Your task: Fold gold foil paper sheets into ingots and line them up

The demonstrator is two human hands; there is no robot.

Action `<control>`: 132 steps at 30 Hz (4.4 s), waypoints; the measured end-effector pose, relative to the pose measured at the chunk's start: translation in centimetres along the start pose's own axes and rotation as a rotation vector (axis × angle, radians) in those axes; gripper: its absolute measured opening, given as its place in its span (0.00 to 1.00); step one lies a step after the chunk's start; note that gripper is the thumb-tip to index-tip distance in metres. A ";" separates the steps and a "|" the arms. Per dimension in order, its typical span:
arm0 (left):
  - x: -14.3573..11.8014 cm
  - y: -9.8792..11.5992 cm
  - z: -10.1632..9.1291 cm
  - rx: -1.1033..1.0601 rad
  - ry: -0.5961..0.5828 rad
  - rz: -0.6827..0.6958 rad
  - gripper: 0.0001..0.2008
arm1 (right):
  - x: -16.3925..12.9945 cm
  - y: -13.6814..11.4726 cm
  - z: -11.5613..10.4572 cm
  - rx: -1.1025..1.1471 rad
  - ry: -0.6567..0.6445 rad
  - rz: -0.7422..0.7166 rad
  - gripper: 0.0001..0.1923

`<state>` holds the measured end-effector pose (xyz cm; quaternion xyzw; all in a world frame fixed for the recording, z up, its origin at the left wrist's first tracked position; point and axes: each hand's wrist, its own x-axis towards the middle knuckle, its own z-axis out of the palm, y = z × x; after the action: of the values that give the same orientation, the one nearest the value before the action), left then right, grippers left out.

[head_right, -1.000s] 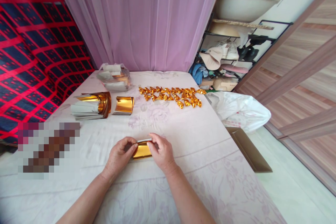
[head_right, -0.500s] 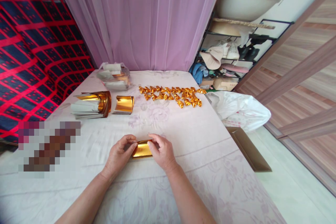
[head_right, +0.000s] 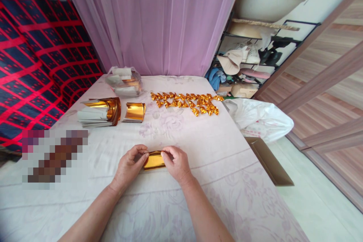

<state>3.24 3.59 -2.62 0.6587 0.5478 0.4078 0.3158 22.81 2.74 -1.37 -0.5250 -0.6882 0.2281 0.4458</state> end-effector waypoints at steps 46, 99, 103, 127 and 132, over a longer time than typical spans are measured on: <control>0.7 0.6 -1.4 0.212 0.029 0.059 0.09 | 0.1 0.1 0.2 0.119 0.024 0.063 0.08; 0.9 0.8 -1.6 0.230 0.004 0.197 0.07 | 0.3 0.2 0.2 0.206 0.021 0.220 0.06; 0.9 0.7 -1.6 0.194 0.015 0.192 0.08 | 0.4 -0.1 0.0 0.241 0.015 0.244 0.06; 0.9 1.8 -0.7 0.621 -0.031 0.091 0.06 | 0.7 0.0 1.7 -0.385 -0.040 0.180 0.07; 0.9 1.7 -0.7 0.622 -0.022 0.095 0.05 | 0.7 0.0 1.7 -0.418 -0.030 0.139 0.06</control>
<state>3.48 4.11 -0.61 0.7530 0.6114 0.2277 0.0859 21.35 3.62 -1.94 -0.6489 -0.6891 0.1185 0.3001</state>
